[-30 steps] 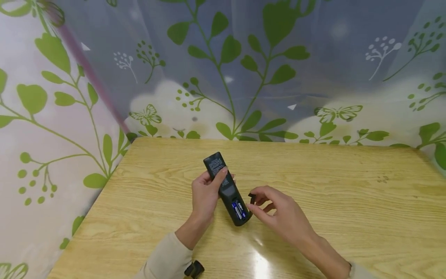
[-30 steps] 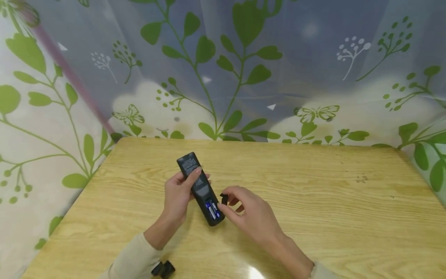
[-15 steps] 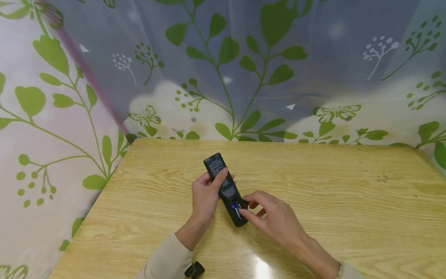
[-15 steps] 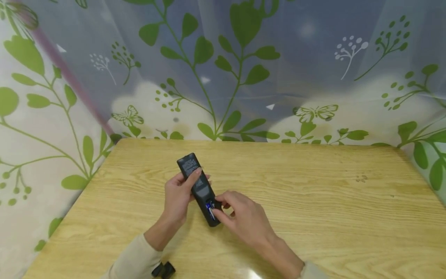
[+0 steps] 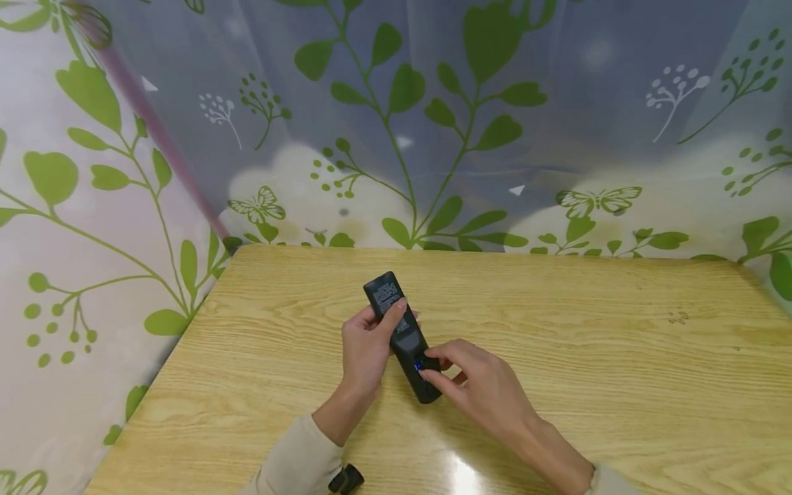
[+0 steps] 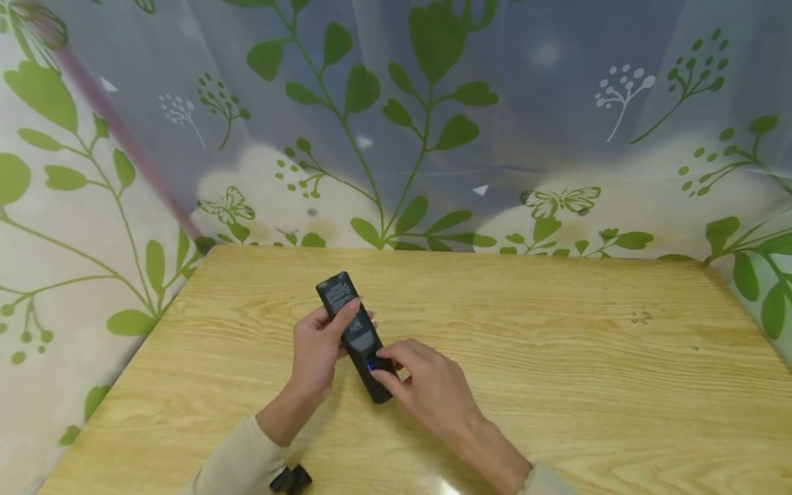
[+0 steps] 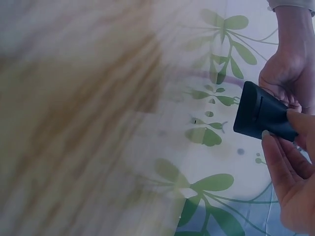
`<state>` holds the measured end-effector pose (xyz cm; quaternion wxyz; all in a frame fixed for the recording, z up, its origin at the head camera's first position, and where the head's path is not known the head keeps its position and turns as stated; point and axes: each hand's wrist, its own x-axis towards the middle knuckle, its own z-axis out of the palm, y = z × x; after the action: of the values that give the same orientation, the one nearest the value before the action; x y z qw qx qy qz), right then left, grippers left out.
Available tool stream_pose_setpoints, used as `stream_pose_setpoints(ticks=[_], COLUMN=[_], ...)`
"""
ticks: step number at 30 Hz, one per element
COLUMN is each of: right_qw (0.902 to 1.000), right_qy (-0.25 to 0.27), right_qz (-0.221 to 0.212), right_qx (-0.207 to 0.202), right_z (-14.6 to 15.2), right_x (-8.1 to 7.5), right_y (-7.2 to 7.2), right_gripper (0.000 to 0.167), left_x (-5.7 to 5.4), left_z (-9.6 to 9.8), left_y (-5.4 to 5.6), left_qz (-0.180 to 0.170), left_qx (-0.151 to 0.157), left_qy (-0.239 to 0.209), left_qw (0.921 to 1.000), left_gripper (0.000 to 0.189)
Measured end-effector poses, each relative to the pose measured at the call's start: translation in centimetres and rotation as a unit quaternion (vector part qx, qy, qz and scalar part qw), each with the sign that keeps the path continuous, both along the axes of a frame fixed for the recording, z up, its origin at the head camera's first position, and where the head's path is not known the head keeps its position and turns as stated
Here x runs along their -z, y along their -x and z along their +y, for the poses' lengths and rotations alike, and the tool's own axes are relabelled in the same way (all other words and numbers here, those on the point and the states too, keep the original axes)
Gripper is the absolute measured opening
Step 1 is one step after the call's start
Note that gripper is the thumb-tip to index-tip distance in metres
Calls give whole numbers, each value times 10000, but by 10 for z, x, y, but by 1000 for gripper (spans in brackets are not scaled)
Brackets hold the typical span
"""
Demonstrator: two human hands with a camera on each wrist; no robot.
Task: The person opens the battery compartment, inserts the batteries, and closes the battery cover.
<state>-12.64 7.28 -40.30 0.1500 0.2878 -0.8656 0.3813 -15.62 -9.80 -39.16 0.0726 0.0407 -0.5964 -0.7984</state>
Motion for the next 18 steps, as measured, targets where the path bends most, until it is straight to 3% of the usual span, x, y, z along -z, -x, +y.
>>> stream_pose_setpoints(ticks=[5, 12, 18], right_qw=[9999, 9978, 9972], right_qy=[12, -146, -238], right_qz=[111, 631, 692], right_qx=[-24, -143, -182], right_z=[0, 1, 2], right_x=[1, 3, 2], right_y=[1, 4, 4], right_gripper=[23, 22, 24], left_x=[0, 0, -3], left_z=[0, 0, -1], left_y=[0, 0, -1], left_qz=[-22, -101, -150], left_qx=[19, 62, 156], left_qy=[-33, -112, -103], left_qw=[10000, 9999, 9997], left_gripper=[34, 36, 33])
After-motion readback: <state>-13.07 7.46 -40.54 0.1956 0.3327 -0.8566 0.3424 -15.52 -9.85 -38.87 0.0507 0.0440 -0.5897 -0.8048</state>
